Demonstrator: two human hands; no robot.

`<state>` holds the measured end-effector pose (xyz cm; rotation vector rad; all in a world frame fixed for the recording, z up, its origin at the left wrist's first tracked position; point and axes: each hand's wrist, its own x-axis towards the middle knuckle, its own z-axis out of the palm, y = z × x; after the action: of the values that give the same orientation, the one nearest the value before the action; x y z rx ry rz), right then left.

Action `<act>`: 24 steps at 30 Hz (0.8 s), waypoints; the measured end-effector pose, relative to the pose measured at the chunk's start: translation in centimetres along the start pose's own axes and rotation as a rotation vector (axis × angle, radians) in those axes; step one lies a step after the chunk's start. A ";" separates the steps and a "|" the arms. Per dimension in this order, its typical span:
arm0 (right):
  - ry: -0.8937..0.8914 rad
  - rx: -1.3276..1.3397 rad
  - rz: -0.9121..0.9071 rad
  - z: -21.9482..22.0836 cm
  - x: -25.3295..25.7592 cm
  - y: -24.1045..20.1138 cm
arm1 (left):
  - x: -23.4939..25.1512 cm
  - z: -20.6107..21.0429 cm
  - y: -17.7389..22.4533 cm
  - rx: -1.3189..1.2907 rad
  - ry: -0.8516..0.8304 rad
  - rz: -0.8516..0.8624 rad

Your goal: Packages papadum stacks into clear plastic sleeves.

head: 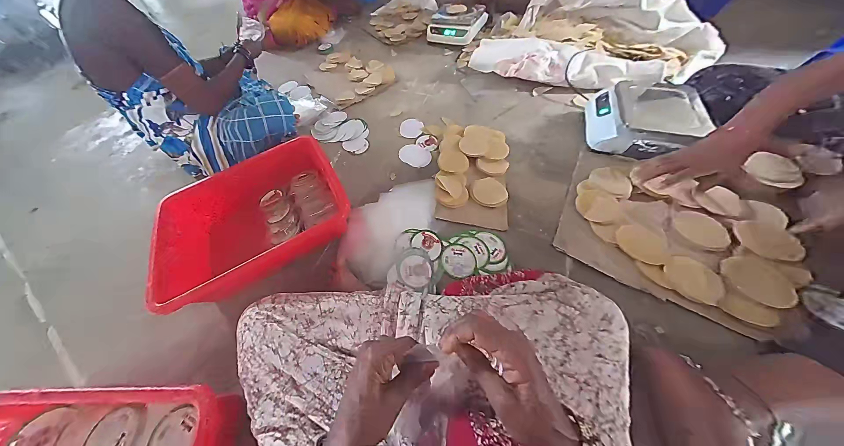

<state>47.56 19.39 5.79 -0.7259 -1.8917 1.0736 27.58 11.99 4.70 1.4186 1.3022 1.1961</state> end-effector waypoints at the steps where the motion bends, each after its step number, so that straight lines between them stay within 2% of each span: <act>1: -0.007 0.049 -0.010 -0.7 0.1 0.0 | -0.1 0.0 -0.4 0.033 0.003 -0.011; 4: 0.055 0.077 0.061 -3.7 -0.3 0.6 | -0.8 0.0 -1.7 0.022 0.170 0.016; 6: 0.057 -0.119 0.145 -5.4 -1.3 1.3 | -1.0 -0.1 -2.3 -0.049 0.324 0.029; 8: -0.067 -0.356 0.253 -5.7 -2.8 1.8 | -1.1 -0.4 -2.8 -0.106 0.410 0.015; 10: -0.280 -0.559 0.311 -4.9 -4.2 2.2 | -1.1 -0.5 -3.0 -0.119 0.421 0.010; 11: -0.341 -0.626 0.304 -4.4 -4.7 2.6 | -1.1 -0.4 -3.1 -0.130 0.416 0.010; 12: -0.319 -0.664 0.270 -3.9 -5.3 3.0 | -1.1 -0.4 -3.2 -0.146 0.407 0.015; 15: 0.004 -0.584 0.257 -4.1 -5.1 3.6 | -1.2 -0.3 -3.0 -0.173 0.405 -0.002; 19: 0.339 0.027 0.411 -6.7 -1.8 2.9 | -0.8 -0.8 -3.0 -0.218 0.427 -0.071; 21: 0.478 0.233 0.459 -7.5 -0.2 3.5 | -0.4 -1.0 -3.4 -0.245 0.450 -0.085; 24: 0.687 0.287 0.600 -8.9 3.1 5.8 | 0.2 -1.0 -4.5 -0.284 0.448 -0.093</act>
<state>54.18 28.09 4.51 -1.3302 -0.9292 1.2082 25.78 12.64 0.48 0.9060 1.4061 1.6227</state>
